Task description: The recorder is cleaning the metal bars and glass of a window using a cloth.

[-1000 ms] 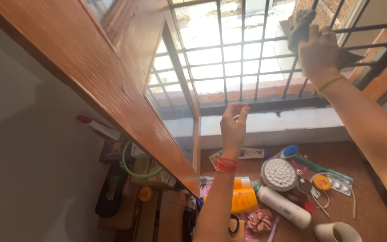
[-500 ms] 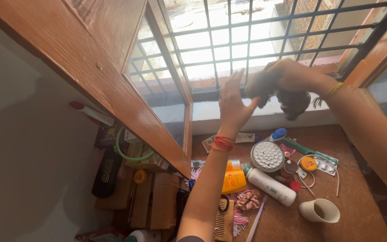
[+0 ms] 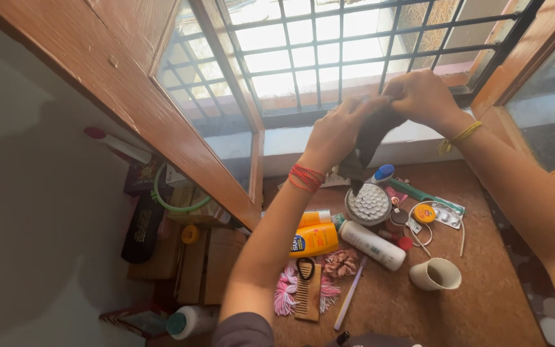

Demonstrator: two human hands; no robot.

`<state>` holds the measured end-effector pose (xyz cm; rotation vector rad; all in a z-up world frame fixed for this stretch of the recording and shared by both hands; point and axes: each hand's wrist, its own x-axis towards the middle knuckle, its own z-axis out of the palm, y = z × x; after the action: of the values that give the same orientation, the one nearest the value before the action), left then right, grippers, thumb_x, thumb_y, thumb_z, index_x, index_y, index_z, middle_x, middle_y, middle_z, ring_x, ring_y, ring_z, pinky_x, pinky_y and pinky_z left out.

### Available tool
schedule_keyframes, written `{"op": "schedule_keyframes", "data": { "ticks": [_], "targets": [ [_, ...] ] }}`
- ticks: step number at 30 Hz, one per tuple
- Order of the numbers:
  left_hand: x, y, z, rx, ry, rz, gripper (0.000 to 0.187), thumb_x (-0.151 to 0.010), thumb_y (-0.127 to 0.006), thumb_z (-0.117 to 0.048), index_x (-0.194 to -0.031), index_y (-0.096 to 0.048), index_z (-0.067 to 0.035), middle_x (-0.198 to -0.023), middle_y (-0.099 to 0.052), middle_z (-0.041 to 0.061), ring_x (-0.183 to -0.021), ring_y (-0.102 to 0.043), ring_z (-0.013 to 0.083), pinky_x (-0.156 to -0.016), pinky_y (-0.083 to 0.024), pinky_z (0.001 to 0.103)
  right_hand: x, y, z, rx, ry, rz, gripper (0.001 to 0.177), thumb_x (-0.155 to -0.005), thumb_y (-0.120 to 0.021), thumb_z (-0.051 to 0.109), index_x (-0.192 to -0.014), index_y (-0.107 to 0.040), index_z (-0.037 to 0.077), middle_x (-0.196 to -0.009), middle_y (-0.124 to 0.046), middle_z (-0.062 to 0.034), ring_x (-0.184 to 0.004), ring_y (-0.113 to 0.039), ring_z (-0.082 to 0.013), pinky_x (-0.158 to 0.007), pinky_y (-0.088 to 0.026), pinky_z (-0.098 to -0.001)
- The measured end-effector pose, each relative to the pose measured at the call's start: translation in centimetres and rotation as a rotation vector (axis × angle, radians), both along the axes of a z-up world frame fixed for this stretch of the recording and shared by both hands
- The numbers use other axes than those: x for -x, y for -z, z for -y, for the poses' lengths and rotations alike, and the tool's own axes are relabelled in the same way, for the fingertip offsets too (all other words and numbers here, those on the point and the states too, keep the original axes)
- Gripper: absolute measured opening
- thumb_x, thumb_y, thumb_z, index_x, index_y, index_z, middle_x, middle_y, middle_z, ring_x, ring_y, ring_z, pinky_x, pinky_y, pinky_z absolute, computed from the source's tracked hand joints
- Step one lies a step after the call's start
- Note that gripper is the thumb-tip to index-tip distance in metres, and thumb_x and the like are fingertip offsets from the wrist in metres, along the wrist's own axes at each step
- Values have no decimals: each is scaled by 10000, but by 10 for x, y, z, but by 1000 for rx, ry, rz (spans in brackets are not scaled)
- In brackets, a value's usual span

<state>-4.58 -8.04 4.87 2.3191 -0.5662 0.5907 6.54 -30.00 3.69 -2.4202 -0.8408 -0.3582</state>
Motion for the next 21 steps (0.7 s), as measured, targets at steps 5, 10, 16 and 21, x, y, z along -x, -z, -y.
{"op": "schedule_keyframes", "data": {
  "ticks": [5,10,16,21],
  "targets": [
    [-17,39,-7,-477,-39,81,368,-939,-587,-79,-1270,-566,-239,-1138,-686,132,-1019,-724,380,-767,-591,504,-2,10,20,-49,37,23,225,-827,-731,216,-1005,-809,104,-836,-752,-138,-747,-740,-279,-732,-584,-384],
    [-9,31,2,-220,-127,-203,418,-883,-550,-153,-1297,-581,-207,-1059,-744,168,-942,-702,454,-781,-551,560,31,-11,21,-56,106,105,231,-867,-759,291,-1003,-795,109,-843,-742,-133,-768,-733,-294,-715,-575,-401],
    [-22,26,29,113,-251,-282,447,-959,-576,-463,-1243,-585,-118,-1079,-724,247,-1014,-658,506,-872,-517,573,76,-2,6,57,129,183,283,-847,-805,361,-970,-760,110,-857,-744,-124,-775,-726,-327,-676,-553,-445],
    [-5,3,36,215,-272,-379,503,-864,-648,-537,-1139,-623,-116,-1025,-757,194,-1009,-714,425,-887,-549,511,110,1,-1,-120,-221,-24,365,-853,-781,283,-1106,-709,29,-945,-755,-132,-846,-760,-257,-740,-623,-366]
  ]
}}
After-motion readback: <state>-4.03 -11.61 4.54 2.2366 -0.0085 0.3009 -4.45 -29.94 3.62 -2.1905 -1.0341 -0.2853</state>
